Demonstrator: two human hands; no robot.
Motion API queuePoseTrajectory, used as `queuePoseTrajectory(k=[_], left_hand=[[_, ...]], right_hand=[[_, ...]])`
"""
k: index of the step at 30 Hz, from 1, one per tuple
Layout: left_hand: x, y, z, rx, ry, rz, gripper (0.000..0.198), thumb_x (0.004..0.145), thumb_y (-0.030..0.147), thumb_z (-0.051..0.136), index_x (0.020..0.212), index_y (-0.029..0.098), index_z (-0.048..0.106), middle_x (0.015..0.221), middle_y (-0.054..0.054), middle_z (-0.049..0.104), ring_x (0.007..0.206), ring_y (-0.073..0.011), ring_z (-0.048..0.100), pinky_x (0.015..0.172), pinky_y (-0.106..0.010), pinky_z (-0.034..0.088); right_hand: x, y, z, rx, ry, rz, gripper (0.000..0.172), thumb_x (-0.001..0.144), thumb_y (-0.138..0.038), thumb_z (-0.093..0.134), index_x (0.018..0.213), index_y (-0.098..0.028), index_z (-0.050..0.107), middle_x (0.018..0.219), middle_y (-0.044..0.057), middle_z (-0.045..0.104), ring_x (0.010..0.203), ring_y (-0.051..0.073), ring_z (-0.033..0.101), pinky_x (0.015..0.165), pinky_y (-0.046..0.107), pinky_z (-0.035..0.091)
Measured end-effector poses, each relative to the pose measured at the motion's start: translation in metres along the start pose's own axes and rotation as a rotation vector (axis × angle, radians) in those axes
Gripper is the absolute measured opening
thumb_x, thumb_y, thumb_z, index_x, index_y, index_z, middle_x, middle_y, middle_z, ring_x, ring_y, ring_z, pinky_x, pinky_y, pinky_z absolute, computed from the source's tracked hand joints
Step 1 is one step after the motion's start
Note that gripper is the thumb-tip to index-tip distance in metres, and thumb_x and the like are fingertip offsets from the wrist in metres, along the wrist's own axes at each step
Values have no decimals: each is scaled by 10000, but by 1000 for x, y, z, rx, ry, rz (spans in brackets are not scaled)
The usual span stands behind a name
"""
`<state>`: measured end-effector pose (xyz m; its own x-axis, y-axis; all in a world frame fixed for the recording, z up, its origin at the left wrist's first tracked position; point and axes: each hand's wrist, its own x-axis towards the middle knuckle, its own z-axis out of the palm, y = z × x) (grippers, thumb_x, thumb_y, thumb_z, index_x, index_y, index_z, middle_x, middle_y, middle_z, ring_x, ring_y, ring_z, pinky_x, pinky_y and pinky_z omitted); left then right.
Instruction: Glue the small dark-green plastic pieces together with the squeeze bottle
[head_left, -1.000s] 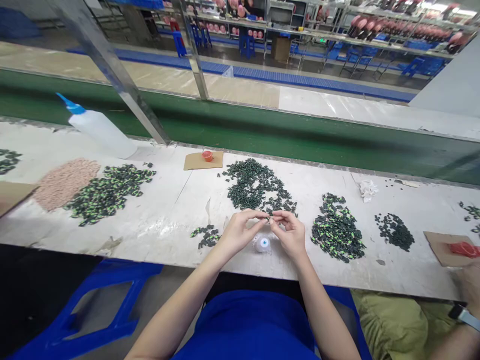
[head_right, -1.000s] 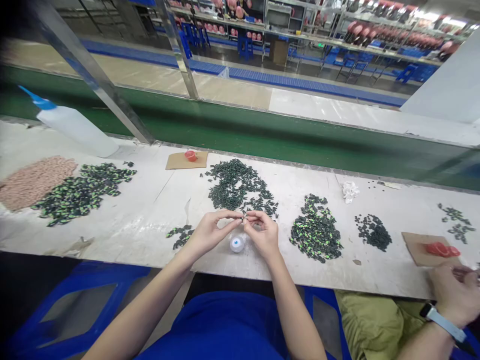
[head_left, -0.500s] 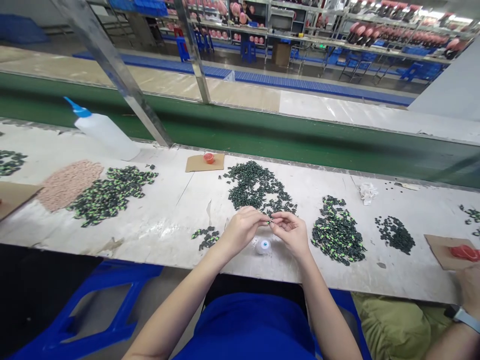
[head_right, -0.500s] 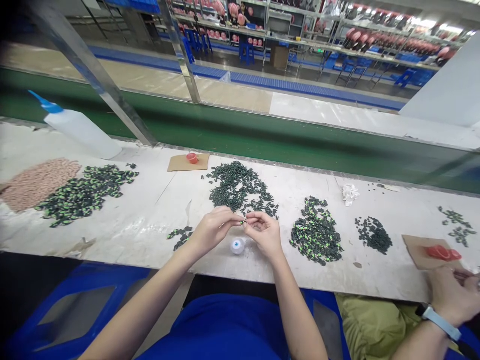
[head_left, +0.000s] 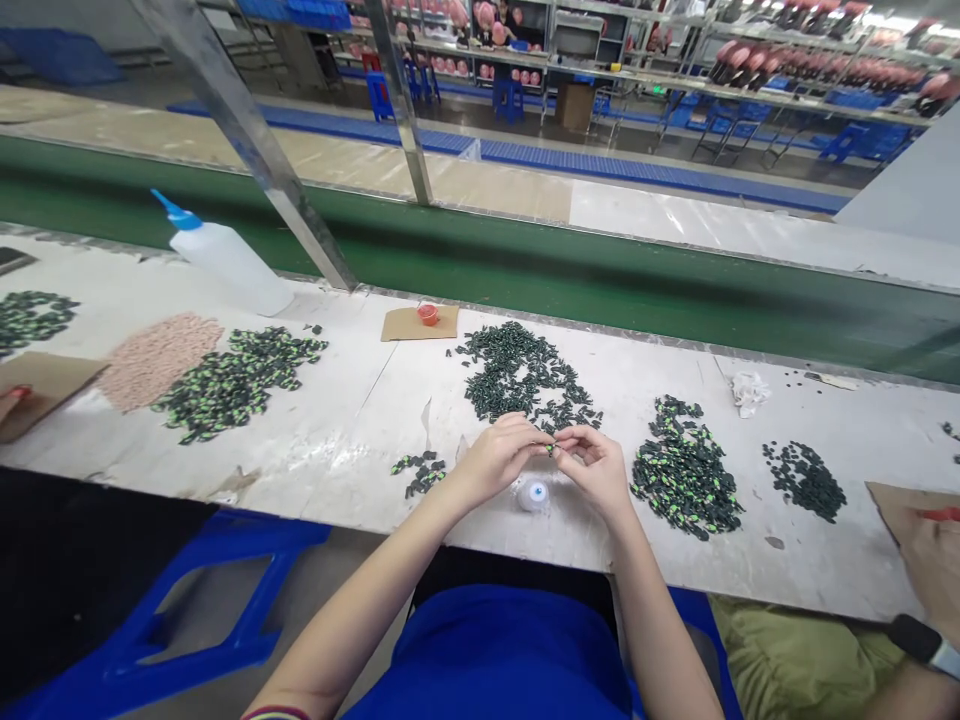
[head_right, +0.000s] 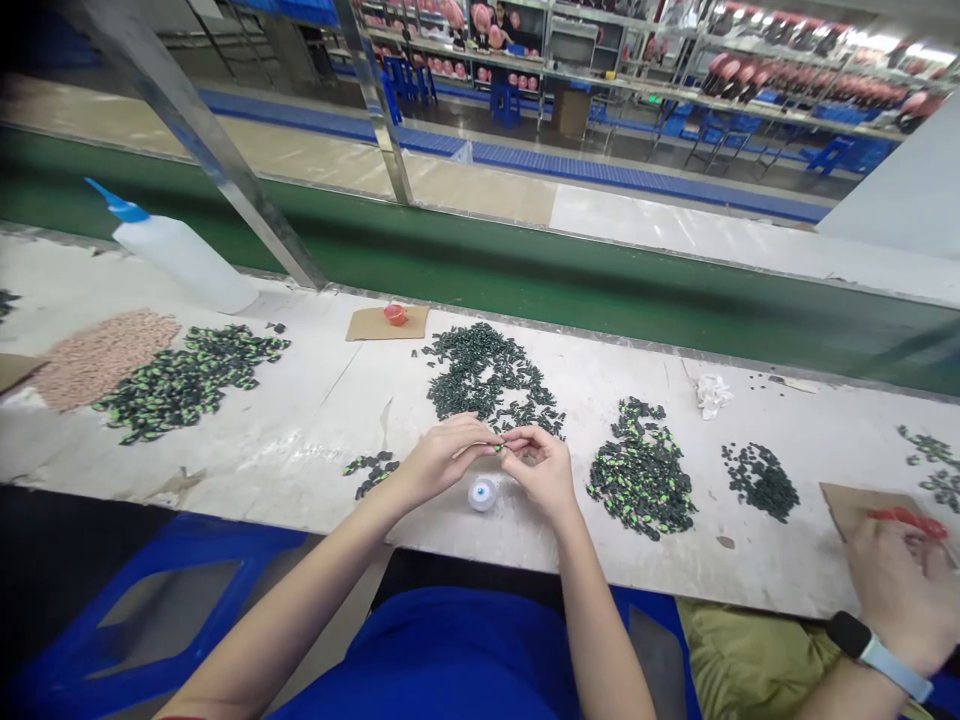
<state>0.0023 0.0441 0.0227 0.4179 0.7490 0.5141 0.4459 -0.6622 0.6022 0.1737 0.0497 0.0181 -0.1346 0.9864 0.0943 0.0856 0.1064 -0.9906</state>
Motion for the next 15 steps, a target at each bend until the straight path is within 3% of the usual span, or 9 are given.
queuePoseTrajectory(k=[2,4,6,9,12,15], left_hand=[[-1,-3,-4,-14,-105,-90,277,915,171,489,1172,217,584,979,-55,724,916,-189,648,988,-450,424],[-6,-8,-15,-10,-134,-198,408,911,171,487,1313,241,470,1081,-57,705,1020,-201,630,1018,-473,397],[-15,-16,-33,17,-85,-294,437,910,187,481,1342,240,439,1135,-63,685,1075,-214,604,986,-452,430],[-35,-31,-64,156,12,-399,317,908,230,467,1207,199,565,1141,-86,677,1069,-238,602,951,-443,454],[-57,-42,-86,298,-4,-481,245,883,217,475,1057,186,645,1044,-88,704,1003,-252,623,904,-433,471],[-73,-45,-90,340,-99,-489,208,859,202,497,955,193,681,954,-75,718,949,-249,632,861,-407,478]], right_hand=[[-2,-1,-13,-119,56,20,168,647,-313,691,761,-189,679,711,36,691,644,165,632,627,305,540],[-6,-1,-34,-247,192,32,204,659,-347,669,774,-180,687,730,56,703,649,181,642,643,330,546],[-10,1,-59,-395,377,19,236,670,-376,647,781,-172,687,750,73,707,655,199,648,649,352,546],[-14,5,-93,-689,578,32,268,711,-385,596,812,-159,699,773,94,698,666,226,646,714,424,532],[-18,6,-106,-927,645,-149,285,754,-406,587,846,-164,706,931,129,690,858,279,633,823,483,494],[-25,2,-92,-949,456,-368,286,797,-423,609,925,-184,698,977,119,680,985,285,593,916,497,447]])
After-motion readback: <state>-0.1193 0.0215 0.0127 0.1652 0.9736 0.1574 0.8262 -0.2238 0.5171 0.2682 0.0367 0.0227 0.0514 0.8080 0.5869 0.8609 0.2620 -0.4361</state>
